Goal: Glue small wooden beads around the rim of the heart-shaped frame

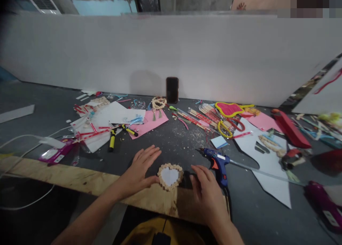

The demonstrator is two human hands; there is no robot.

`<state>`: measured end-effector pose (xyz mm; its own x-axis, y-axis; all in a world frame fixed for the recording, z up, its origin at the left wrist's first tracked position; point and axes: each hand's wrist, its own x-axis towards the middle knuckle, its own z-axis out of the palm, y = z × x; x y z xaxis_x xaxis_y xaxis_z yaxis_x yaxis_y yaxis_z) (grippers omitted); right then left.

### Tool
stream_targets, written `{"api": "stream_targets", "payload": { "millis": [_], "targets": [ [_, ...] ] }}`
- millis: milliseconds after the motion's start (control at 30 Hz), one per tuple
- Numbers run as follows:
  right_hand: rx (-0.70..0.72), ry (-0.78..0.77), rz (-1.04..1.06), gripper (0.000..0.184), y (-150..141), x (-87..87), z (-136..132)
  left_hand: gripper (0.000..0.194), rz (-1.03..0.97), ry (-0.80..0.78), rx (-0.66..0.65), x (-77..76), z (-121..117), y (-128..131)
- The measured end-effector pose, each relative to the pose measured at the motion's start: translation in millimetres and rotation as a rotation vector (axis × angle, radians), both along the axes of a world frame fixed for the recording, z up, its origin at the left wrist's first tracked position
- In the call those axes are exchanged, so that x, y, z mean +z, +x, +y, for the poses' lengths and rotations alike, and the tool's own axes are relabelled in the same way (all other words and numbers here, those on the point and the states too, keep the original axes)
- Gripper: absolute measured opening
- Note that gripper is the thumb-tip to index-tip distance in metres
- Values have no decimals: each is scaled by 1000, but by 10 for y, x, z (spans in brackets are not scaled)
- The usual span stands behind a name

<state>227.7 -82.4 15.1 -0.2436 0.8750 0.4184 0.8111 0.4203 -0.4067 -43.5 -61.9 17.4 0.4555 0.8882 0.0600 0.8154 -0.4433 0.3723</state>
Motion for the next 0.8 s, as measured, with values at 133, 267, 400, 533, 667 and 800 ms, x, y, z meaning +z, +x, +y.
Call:
{"api": "stream_targets", "payload": {
  "millis": [133,267,400,533,667,800],
  "targets": [
    [134,-59,-38,22,-2,554,508,67,-122,162,110,108,359,-196],
    [81,-95,147,11,-319,737,1609,67,-401,168,173,159,924,-260],
    [7,-179,242,32,-739,445,2811,74,-787,15,217,138,1630,-217],
    [-35,-210,374,36,-1014,136,3531,73,-883,-55,262,116,2337,-109],
    [20,-235,500,35,-1122,-15,3845,68,-948,-106,368,98,2972,31],
    [138,-247,607,36,-1134,-123,3978,43,-999,-103,451,53,3452,146]
  ]
}}
